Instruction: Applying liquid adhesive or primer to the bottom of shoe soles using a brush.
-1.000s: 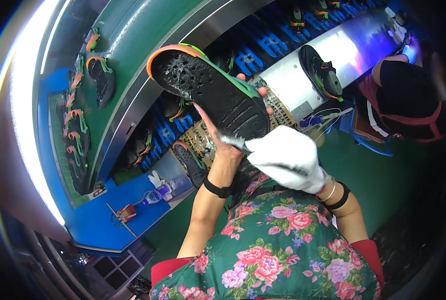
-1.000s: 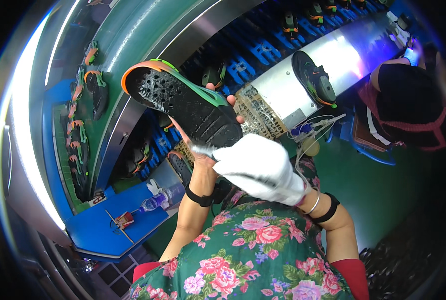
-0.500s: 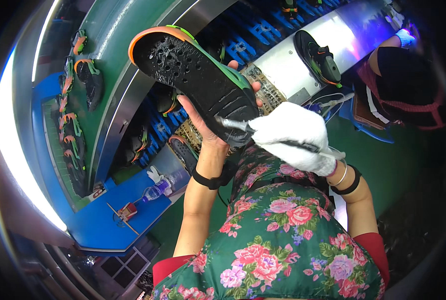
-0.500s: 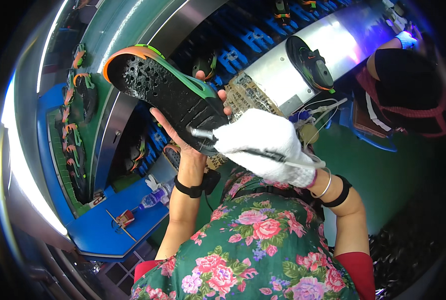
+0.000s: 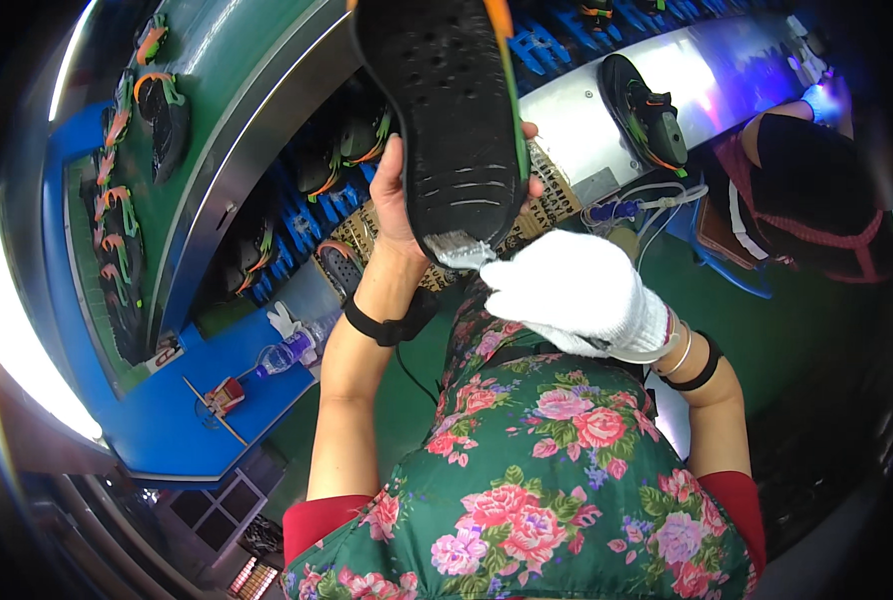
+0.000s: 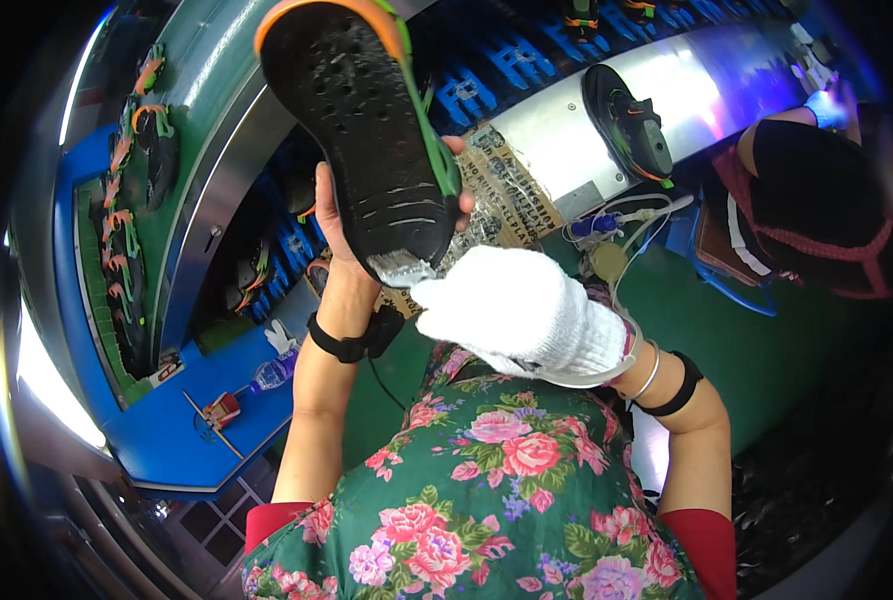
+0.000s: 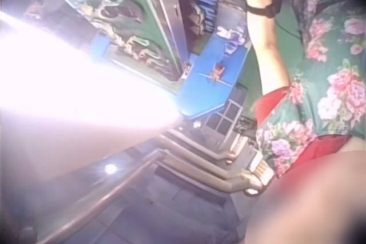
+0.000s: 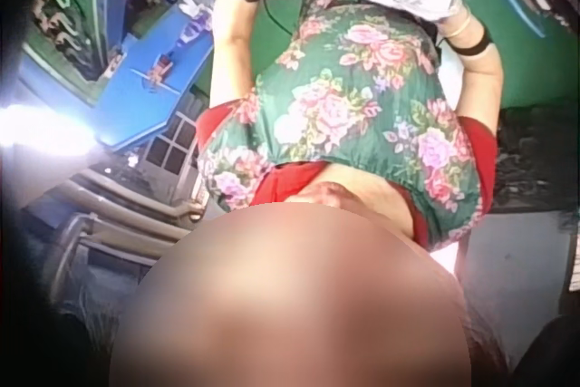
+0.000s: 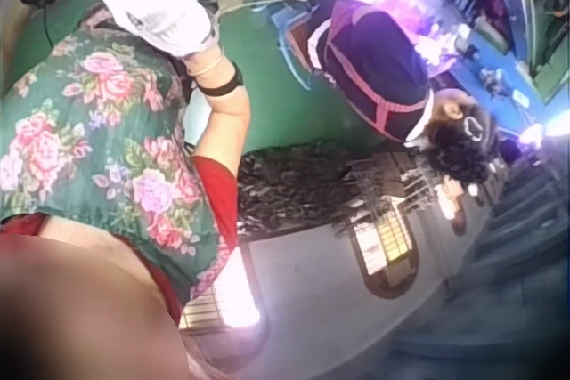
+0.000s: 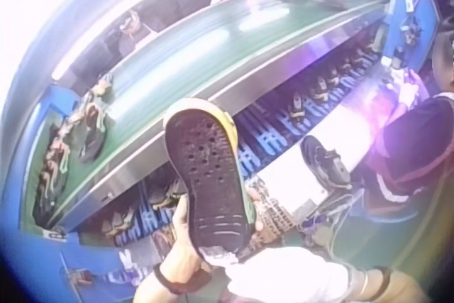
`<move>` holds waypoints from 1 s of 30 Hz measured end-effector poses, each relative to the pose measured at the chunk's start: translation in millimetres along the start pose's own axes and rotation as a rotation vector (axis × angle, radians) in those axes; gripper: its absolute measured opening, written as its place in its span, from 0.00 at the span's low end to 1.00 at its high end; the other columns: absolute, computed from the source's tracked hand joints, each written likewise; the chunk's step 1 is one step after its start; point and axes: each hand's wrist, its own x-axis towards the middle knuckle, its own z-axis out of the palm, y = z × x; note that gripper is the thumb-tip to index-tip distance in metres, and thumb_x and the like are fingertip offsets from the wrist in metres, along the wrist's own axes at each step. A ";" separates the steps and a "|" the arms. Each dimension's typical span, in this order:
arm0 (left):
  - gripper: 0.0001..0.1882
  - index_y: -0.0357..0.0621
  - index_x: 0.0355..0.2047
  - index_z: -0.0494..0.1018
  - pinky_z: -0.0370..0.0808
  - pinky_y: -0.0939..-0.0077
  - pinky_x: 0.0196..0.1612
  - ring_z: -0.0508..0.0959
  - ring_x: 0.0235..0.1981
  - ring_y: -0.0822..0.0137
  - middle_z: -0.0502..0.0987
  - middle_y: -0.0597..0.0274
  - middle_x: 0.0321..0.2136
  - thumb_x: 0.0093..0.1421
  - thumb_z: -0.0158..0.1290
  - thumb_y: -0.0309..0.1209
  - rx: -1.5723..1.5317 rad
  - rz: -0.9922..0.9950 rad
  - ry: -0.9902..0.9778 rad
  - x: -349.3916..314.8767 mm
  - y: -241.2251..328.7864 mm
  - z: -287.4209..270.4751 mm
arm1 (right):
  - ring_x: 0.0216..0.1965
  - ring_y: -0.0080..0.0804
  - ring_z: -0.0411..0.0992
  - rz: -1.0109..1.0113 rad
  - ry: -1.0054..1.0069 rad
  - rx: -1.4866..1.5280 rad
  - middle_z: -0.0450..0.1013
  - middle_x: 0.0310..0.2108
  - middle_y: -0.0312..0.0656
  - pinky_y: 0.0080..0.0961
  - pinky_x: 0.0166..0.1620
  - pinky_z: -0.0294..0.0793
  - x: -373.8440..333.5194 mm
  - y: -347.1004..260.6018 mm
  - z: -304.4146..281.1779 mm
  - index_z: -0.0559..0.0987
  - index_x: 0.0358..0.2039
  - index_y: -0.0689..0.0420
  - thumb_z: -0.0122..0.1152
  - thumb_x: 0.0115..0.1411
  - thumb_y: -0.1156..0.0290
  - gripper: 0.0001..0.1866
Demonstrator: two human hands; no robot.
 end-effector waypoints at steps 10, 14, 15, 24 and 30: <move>0.39 0.33 0.69 0.56 0.72 0.44 0.63 0.75 0.59 0.42 0.67 0.35 0.63 0.69 0.46 0.50 0.110 -0.178 0.170 -9.4 13.0 0.0 | 0.36 0.39 0.81 0.041 -0.081 0.017 0.84 0.41 0.43 0.32 0.39 0.79 -2.8 3.0 -11.0 0.88 0.39 0.53 0.72 0.48 0.77 0.15; 0.33 0.32 0.65 0.64 0.74 0.48 0.62 0.79 0.56 0.47 0.73 0.38 0.59 0.69 0.49 0.45 0.059 -0.210 0.193 -14.3 16.3 -9.1 | 0.36 0.38 0.81 0.016 -0.161 0.165 0.84 0.41 0.42 0.31 0.38 0.80 5.1 -1.7 -17.6 0.88 0.39 0.51 0.72 0.49 0.77 0.15; 0.31 0.31 0.64 0.66 0.75 0.50 0.62 0.79 0.55 0.48 0.74 0.38 0.57 0.69 0.50 0.43 0.045 -0.214 0.202 -15.8 17.5 -8.7 | 0.36 0.37 0.81 0.048 -0.178 0.267 0.84 0.41 0.42 0.30 0.38 0.80 8.2 -2.9 -19.6 0.88 0.39 0.50 0.72 0.49 0.77 0.15; 0.46 0.39 0.72 0.54 0.74 0.39 0.59 0.75 0.56 0.33 0.62 0.29 0.66 0.64 0.49 0.59 0.255 -0.199 0.232 -7.1 18.4 -21.4 | 0.35 0.35 0.81 0.236 0.006 0.324 0.84 0.37 0.43 0.29 0.38 0.79 11.1 0.0 -12.0 0.88 0.35 0.53 0.75 0.48 0.78 0.12; 0.45 0.40 0.73 0.52 0.75 0.41 0.59 0.76 0.55 0.33 0.62 0.28 0.65 0.67 0.43 0.61 0.060 -0.190 0.160 -10.5 9.4 -14.0 | 0.38 0.36 0.82 0.447 0.005 0.615 0.84 0.37 0.47 0.30 0.44 0.80 7.8 3.5 -16.1 0.87 0.31 0.59 0.74 0.50 0.80 0.07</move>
